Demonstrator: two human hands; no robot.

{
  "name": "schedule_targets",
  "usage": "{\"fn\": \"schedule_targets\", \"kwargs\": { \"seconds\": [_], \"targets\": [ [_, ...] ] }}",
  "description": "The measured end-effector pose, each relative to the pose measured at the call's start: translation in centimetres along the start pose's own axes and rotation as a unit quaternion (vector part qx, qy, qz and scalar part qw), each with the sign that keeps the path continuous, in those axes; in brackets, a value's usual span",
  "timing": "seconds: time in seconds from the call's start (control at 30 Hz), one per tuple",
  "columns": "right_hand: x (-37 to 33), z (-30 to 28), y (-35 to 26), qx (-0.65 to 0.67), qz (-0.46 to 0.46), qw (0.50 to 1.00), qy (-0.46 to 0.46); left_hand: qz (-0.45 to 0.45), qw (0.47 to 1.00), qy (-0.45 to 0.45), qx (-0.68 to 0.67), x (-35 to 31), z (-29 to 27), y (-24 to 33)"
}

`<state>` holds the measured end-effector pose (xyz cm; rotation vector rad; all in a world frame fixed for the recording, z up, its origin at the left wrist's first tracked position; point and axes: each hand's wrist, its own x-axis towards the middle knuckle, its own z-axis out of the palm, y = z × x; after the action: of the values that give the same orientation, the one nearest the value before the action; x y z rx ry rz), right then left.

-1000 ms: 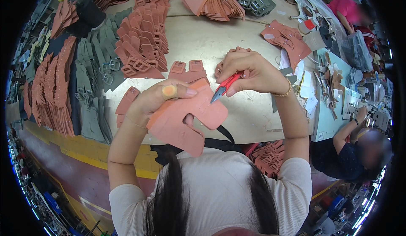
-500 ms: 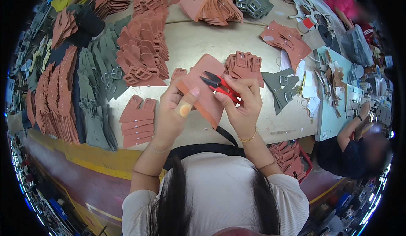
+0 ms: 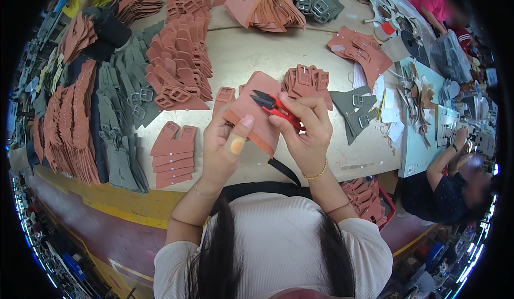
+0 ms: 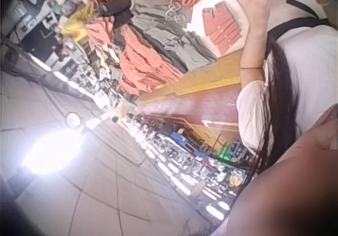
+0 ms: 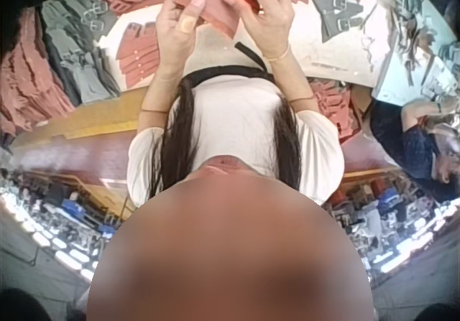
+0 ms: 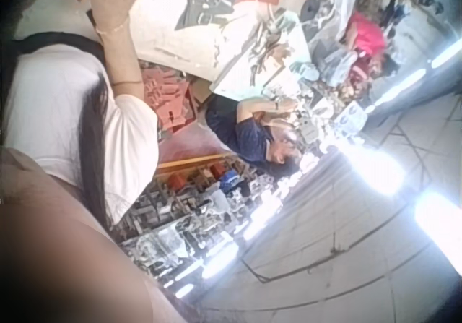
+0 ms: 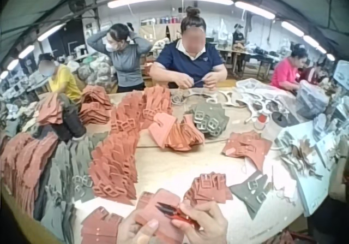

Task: The person repeatedly picks up reddish-brown fabric pieces with attached metal buckles and uses red-handled shears to trim edges and remove excess material. Trimmed pieces are placed into a growing stack on the table. The person handles pieces one at a time, rotating them as needed to access different edges.

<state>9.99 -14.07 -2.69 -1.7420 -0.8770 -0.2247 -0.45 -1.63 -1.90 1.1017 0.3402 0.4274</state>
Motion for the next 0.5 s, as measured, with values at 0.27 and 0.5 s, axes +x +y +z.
{"fn": "schedule_targets", "kwargs": {
  "seconds": [0.27, 0.5],
  "targets": [
    [-0.48, 0.13, -0.42, 0.007, 0.023, 1.0, 0.018, 0.012, 1.0, 0.0, -0.008, -0.04, 0.33, -0.68],
    [-0.27, -0.38, -0.39, -0.01, 0.008, 1.0, -0.001, 0.015, 1.0, 0.003, -0.006, -0.07, 0.4, -0.47]
  ]
}}
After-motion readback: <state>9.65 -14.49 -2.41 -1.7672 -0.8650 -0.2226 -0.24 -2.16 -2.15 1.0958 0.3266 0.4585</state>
